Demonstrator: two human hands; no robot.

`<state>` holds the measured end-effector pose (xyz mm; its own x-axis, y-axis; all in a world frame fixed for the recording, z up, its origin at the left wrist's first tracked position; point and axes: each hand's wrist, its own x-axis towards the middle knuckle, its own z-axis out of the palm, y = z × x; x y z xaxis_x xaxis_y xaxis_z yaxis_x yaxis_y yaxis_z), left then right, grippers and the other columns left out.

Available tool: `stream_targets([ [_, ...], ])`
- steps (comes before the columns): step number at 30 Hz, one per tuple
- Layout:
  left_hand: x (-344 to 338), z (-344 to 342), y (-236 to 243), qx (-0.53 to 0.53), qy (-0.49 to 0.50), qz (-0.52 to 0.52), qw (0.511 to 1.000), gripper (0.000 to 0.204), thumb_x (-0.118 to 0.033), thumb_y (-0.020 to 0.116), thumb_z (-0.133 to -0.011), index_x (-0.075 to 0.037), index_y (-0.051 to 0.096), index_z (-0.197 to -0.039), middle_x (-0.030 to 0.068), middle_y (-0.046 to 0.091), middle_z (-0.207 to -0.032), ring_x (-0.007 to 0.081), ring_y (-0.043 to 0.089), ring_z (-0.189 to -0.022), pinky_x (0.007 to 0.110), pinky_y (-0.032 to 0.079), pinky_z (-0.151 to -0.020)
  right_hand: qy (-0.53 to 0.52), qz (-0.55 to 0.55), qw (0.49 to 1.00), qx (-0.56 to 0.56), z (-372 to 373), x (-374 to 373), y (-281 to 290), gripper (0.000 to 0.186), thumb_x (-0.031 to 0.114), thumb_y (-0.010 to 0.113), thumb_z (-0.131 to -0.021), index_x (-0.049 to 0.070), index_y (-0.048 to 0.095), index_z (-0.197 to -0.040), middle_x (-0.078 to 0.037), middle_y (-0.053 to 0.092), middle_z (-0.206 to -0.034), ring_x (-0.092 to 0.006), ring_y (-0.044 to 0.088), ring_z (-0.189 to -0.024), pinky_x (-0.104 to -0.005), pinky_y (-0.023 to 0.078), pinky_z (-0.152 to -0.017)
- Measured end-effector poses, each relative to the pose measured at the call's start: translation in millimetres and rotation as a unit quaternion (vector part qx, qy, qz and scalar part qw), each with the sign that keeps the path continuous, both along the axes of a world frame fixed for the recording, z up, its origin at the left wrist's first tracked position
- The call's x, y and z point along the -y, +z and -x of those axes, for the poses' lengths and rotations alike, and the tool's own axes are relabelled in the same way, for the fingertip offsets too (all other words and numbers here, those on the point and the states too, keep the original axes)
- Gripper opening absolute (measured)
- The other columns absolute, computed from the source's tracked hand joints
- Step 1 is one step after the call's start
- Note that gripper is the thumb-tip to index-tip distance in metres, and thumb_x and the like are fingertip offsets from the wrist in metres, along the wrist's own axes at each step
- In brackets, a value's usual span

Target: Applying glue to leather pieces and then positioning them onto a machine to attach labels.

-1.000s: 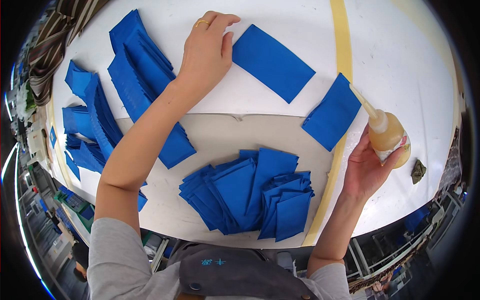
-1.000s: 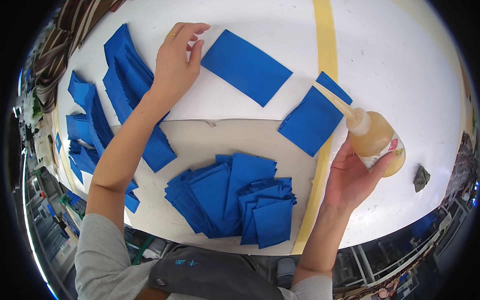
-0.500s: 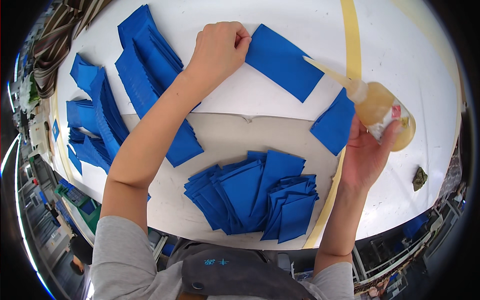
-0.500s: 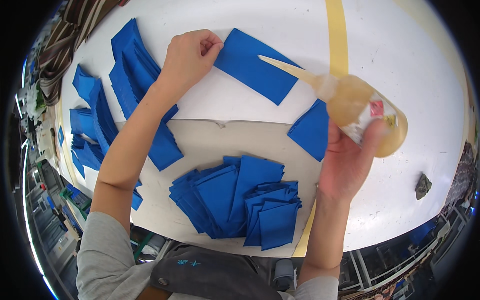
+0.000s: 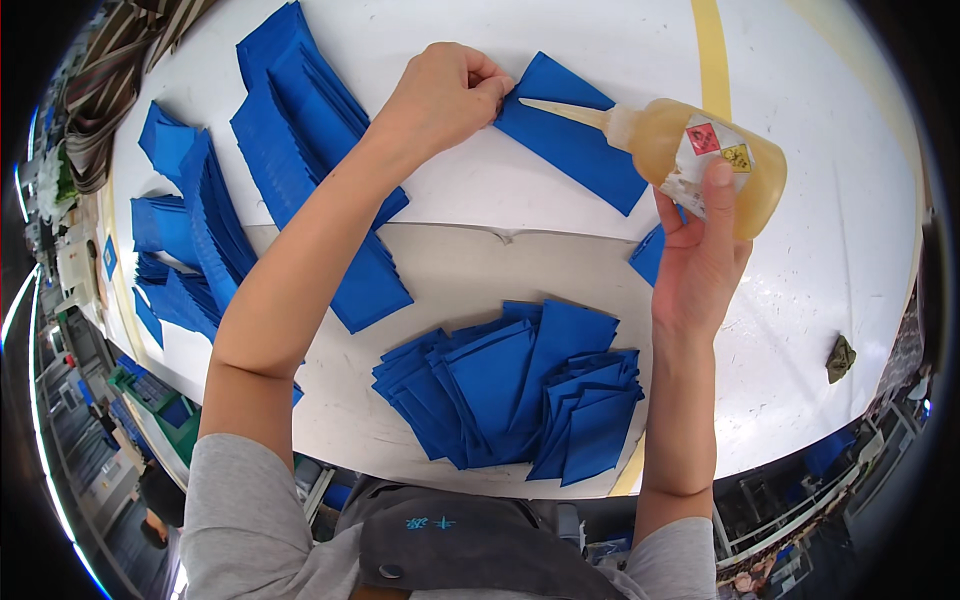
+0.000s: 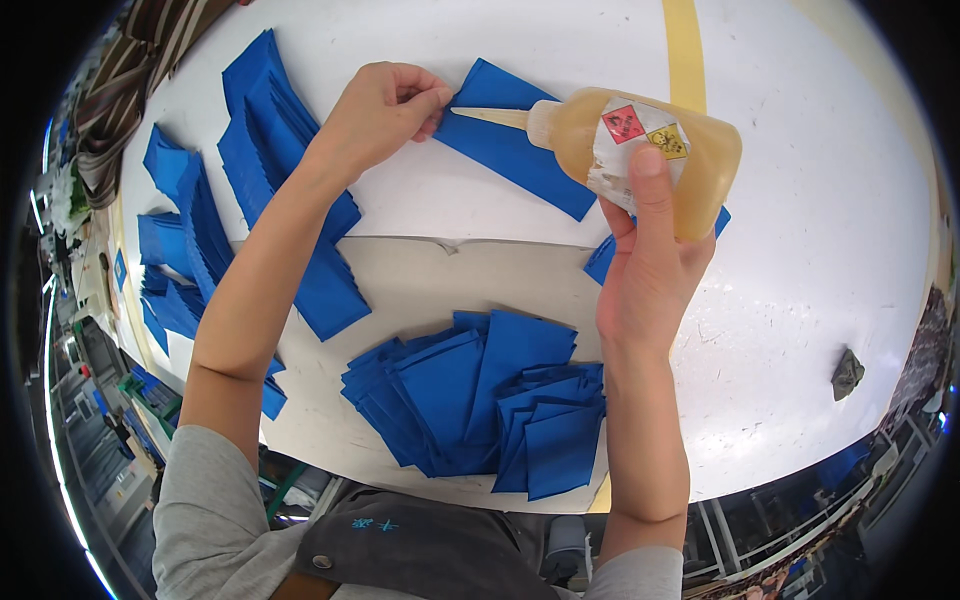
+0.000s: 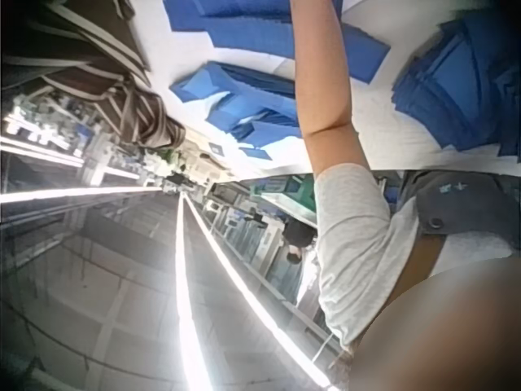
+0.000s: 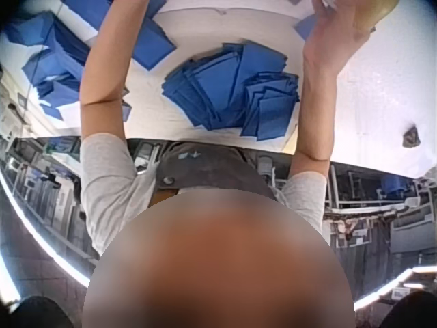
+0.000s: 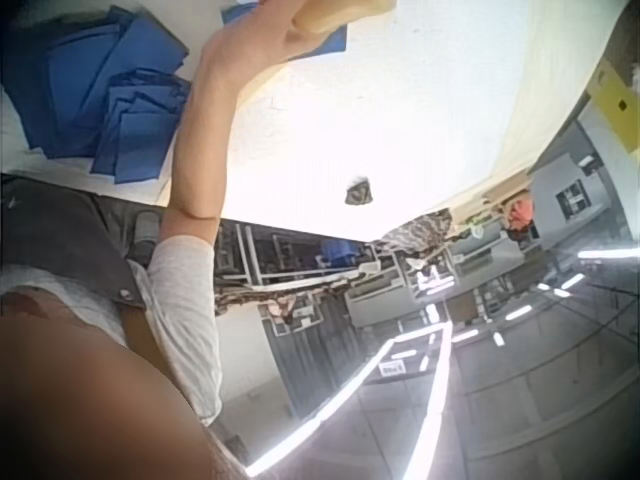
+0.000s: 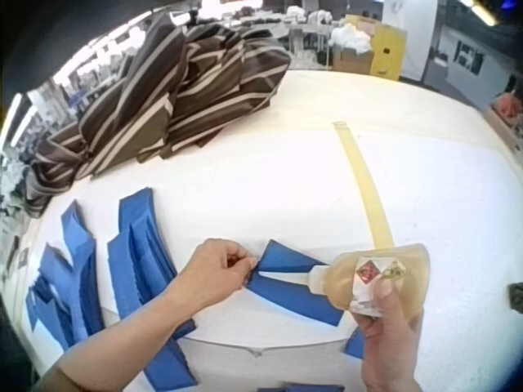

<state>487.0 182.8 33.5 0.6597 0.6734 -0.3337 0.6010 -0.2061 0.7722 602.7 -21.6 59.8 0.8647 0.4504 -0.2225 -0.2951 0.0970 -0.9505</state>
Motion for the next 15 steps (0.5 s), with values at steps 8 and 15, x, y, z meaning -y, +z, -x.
stream_targets([
  [8,-0.8,-1.3,-2.4,-0.02,-0.012,-0.019,1.0,0.024,-0.018,0.06,-0.095,0.002,0.07,-0.086,0.0036,0.063,-0.066,0.0092,0.056,-0.059,0.026,0.045,-0.058,0.027,0.025,0.999,0.016,2.2,-10.8,-5.5,0.054,0.034,0.074,-0.092,0.002,0.055,-0.131,-0.012,0.062,-0.123,-0.0195,0.063,-0.115,-0.0344,0.056,-0.097],
  [15,-0.3,-3.3,-1.1,-0.029,-0.012,-0.027,0.999,0.024,-0.018,0.06,-0.096,0.002,0.07,-0.087,0.0045,0.064,-0.066,0.0104,0.058,-0.059,0.027,0.047,-0.06,0.016,0.024,0.999,0.026,-0.1,-15.9,-10.6,0.053,0.034,0.076,-0.091,0.0,0.059,-0.127,-0.012,0.063,-0.123,-0.0197,0.063,-0.115,-0.0346,0.056,-0.097],
])
